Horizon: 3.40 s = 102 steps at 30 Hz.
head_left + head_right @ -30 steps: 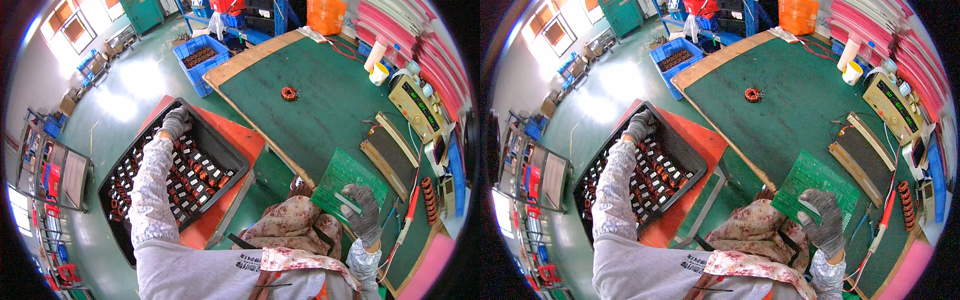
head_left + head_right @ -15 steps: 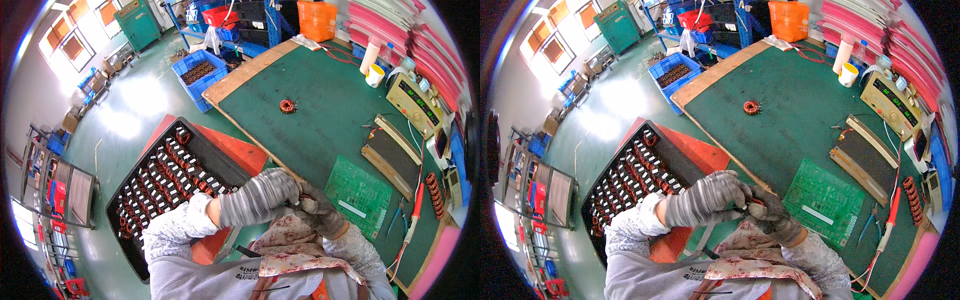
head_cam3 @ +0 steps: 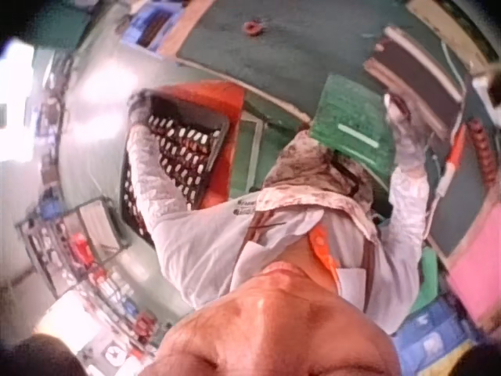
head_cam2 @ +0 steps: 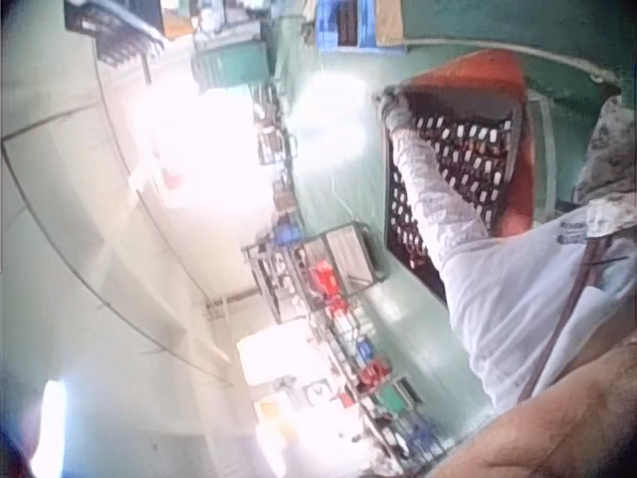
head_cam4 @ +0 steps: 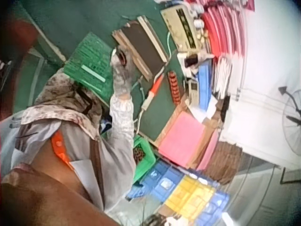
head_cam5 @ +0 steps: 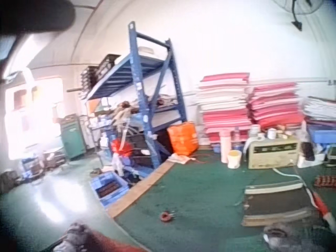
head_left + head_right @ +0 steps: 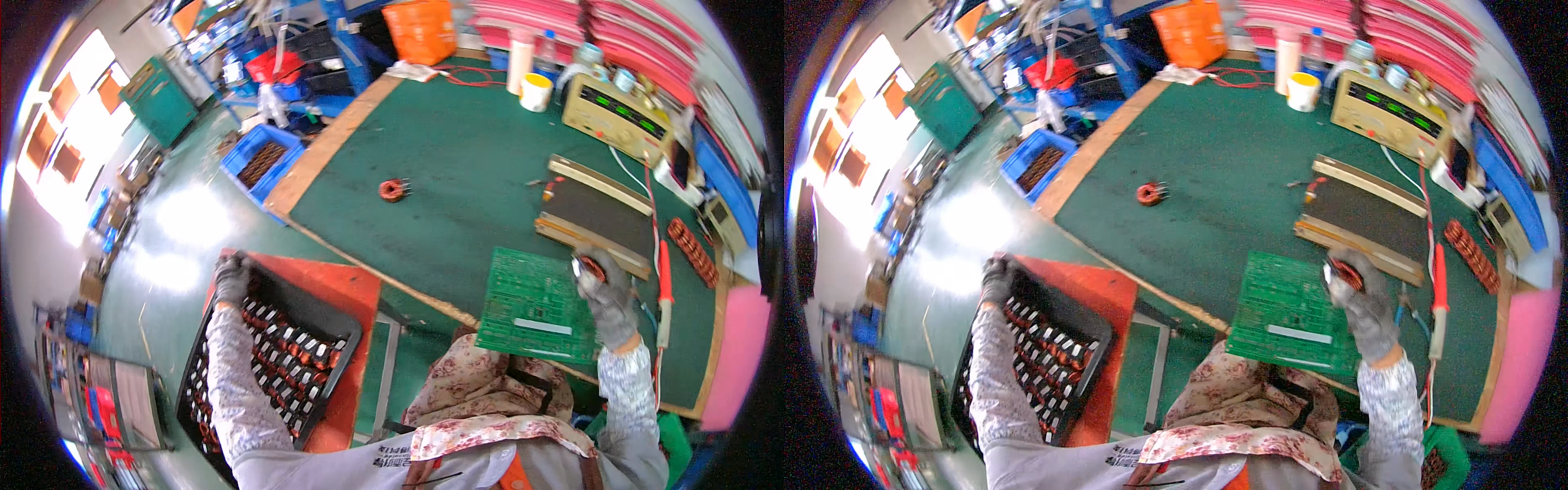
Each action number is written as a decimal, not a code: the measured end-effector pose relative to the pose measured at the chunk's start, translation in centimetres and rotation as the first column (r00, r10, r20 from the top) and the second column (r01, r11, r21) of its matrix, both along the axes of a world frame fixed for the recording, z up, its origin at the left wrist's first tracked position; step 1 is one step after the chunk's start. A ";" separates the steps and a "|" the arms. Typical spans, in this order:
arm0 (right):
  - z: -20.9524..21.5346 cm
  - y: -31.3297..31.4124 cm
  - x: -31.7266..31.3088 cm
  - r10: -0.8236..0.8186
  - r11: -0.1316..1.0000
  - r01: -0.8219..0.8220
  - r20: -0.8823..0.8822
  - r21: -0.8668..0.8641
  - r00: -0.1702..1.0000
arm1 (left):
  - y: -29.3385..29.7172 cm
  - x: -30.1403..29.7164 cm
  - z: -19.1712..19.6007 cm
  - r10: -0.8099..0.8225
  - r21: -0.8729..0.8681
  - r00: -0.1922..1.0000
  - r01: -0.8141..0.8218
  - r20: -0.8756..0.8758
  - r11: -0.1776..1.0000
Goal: The person assembles copper coils onto a printed circuit board, then inspects the inductors.
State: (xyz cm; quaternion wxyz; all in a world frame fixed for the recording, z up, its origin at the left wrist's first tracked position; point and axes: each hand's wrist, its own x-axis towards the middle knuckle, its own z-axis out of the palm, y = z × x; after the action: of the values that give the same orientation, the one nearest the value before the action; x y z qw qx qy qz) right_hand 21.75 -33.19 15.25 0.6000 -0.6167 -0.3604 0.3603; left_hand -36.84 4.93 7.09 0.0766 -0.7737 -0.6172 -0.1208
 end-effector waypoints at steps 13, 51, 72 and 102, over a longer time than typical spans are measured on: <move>-4.4 10.0 7.0 0.259 0.886 0.235 0.848 -0.399 0.462 | 2.1 -5.5 -3.4 0.097 -0.117 0.973 -0.074 0.209 0.990; -5.8 2.6 -1.1 0.351 0.936 -0.332 0.347 -0.116 0.870 | -13.6 18.0 9.1 0.107 -0.232 0.232 0.619 0.967 0.750; -8.3 -2.5 2.6 -0.037 0.999 0.031 -0.400 -0.022 0.916 | -14.8 40.6 1.5 -0.780 -0.074 0.196 0.979 0.594 0.189; -5.8 8.5 8.5 0.154 0.904 0.323 0.919 -0.279 0.364 | -11.7 40.1 -1.2 -0.753 0.065 0.303 0.908 0.584 0.415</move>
State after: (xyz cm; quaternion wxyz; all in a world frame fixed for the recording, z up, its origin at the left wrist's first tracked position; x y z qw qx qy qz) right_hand 30.29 -24.71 9.45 0.1646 -0.8408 -0.5155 -0.0138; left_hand 3.31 -6.75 5.88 -0.2805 -0.9148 -0.1244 -0.2625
